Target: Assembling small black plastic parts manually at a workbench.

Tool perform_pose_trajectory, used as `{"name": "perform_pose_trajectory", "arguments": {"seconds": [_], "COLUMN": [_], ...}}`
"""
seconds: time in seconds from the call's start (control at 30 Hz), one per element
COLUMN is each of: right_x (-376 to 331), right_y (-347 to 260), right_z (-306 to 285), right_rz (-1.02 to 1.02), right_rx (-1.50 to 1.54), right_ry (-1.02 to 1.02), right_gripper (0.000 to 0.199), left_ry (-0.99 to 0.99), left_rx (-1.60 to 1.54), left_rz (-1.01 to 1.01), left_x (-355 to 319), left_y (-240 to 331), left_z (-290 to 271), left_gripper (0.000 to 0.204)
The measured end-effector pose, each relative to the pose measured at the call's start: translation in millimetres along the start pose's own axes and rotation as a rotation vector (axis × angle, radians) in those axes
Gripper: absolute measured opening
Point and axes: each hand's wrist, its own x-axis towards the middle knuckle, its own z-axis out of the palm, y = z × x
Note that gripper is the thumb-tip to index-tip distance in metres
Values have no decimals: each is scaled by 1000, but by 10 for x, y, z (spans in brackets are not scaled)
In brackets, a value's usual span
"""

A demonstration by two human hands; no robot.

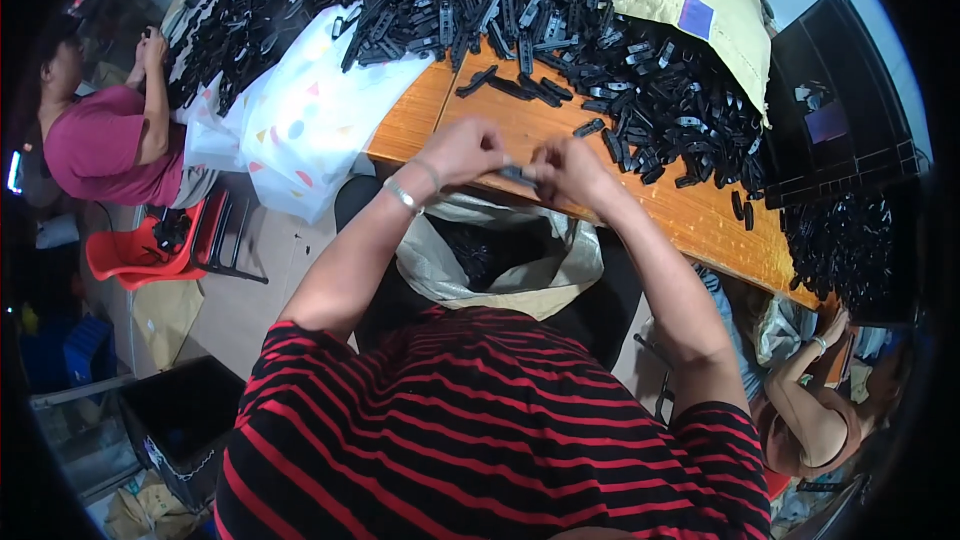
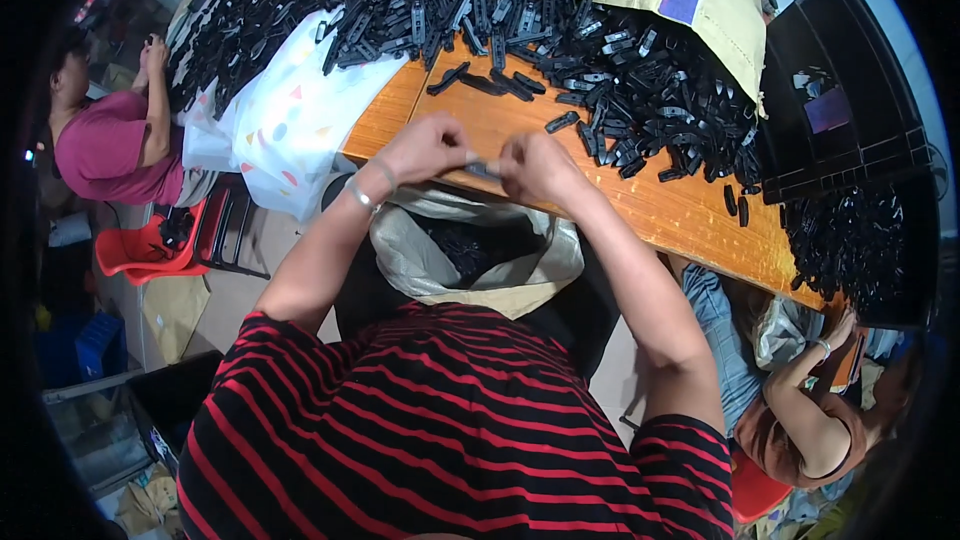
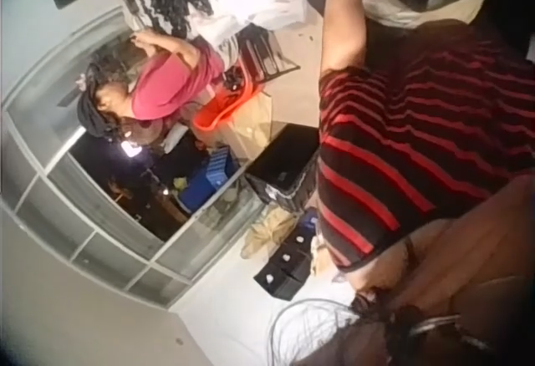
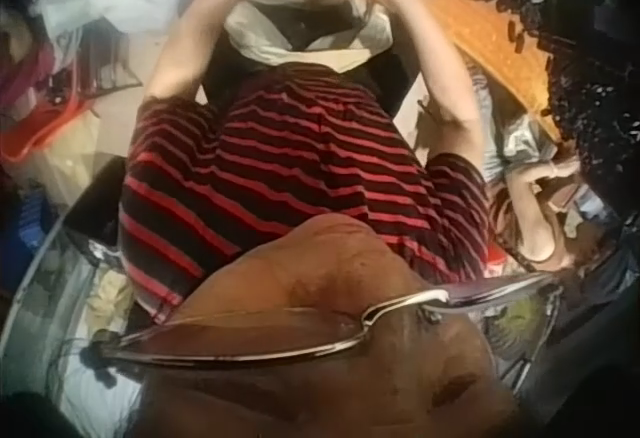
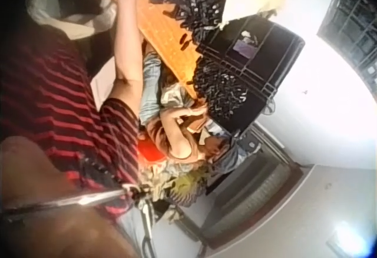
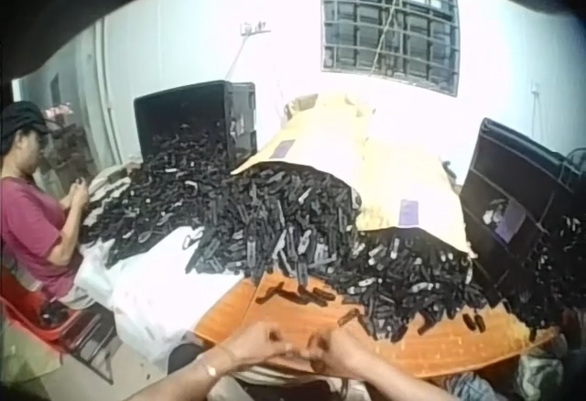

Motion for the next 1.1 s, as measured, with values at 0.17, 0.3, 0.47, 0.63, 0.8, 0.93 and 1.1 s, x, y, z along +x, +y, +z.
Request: {"name": "perform_pose_trajectory", "arguments": {"seconds": [0.17, 0.3, 0.47, 0.63, 0.8, 0.93, 1.1], "right_x": [-309, -50, 74, 8, 197, 231, 137], "right_y": [-110, -24, 0, -168, -92, -85, -180], "right_z": [-349, -422, -290, -14, 25, 10, -43], "right_rz": [-105, -55, -145, -397, -583, -516, -405], "right_rx": [-418, -690, -831, -654, -574, -581, -44], "right_ry": [463, 623, 604, 519, 466, 483, 379], "right_gripper": [22, 28, 22, 17, 16, 18, 27], "left_ry": [270, 563, 507, 456, 278, 178, 158], "left_rx": [12, 377, 561, 367, -511, -905, -1062], "left_rz": [45, 303, 296, 257, -60, -245, -247], "left_x": [73, 468, 648, 541, 445, 306, 242], "left_y": [154, 95, -7, 27, 54, 58, 180], "left_z": [-67, -6, 29, -40, -80, -82, -70], "left_gripper": [16, 22, 15, 13, 17, 17, 12]}}
